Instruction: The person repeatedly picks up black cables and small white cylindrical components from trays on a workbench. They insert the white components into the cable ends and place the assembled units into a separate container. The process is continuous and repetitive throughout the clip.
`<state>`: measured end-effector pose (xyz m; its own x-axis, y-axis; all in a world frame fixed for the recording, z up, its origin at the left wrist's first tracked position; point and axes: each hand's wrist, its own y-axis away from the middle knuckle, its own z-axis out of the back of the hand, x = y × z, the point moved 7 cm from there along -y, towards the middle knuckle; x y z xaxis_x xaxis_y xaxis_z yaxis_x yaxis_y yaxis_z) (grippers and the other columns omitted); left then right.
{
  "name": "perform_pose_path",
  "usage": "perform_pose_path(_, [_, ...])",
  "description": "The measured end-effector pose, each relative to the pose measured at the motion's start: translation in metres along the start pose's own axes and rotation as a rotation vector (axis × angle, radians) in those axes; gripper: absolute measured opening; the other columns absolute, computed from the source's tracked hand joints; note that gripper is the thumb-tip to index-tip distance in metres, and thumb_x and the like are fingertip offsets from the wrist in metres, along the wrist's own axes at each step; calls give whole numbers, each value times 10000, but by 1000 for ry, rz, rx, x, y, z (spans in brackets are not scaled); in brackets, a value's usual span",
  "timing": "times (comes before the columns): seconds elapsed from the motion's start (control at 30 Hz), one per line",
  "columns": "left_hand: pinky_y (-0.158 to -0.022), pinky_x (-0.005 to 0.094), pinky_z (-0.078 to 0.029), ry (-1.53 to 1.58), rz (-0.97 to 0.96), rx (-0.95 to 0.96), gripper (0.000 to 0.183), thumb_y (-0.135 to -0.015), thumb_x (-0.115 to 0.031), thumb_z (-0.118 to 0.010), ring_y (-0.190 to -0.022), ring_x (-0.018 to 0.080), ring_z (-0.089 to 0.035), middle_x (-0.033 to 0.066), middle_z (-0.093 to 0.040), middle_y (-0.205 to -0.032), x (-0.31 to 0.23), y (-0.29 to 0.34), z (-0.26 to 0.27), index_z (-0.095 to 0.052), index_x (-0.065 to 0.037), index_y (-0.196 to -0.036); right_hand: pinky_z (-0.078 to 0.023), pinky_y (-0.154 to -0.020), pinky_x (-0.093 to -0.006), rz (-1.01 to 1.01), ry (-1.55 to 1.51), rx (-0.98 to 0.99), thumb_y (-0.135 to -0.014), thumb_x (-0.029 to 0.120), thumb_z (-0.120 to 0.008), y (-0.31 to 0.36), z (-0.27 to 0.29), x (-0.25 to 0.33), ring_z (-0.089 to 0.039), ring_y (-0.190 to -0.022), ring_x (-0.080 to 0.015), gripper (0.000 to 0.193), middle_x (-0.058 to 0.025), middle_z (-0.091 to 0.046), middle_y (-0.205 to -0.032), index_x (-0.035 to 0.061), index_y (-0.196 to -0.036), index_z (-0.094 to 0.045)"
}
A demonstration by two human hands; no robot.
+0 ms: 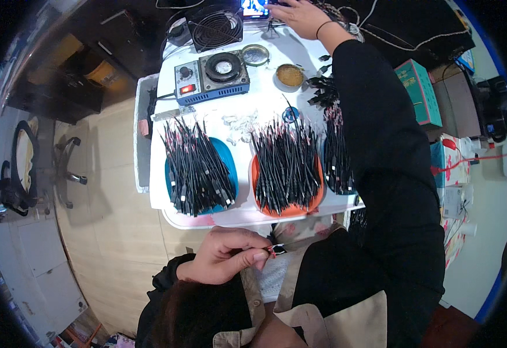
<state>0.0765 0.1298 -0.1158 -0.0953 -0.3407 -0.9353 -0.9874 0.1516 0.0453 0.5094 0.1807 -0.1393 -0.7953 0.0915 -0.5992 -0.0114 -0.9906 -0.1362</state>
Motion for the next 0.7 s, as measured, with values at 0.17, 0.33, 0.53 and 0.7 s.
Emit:
perform_pose_path(0.17, [-626,237,-469,-21,41,-11,170,-938,-100,-573,-686,106,-610,61,-652,-778,6,-19,23,-645,35,-1012,-448,-830,-378,26,-32,-34,-809,218,-561,-21,-10,-9,-437,-1218,-247,367,3,-557,-1202,149,-1169,-564])
perform_pose_path(0.33, [-592,215,-451,123,144,-149,156,-948,-104,-560,-672,85,-594,43,-629,-736,19,-19,33,-638,26,-983,-493,-784,-426,-376,30,-418,-783,76,-542,-7,46,-41,-540,-1088,-294,315,-74,-594,-1147,72,-1093,-595])
perform_pose_path(0.53, [-440,176,-273,283,0,-348,160,-953,-76,-538,-502,16,-389,24,-600,-707,29,-16,35,-646,34,-993,-504,-785,-299,-404,-1153,-51,-912,79,-496,27,106,19,-608,-989,-162,296,-88,-634,-1087,94,-1201,-558])
perform_pose_path(0.7, [-442,173,-276,351,-60,-336,154,-947,-40,-525,-493,26,-377,48,-604,-715,25,-1,6,-639,42,-1009,-499,-670,-198,-439,-1959,30,-901,92,-604,134,217,158,-606,-755,-67,193,-23,-659,-906,18,-1077,-631])
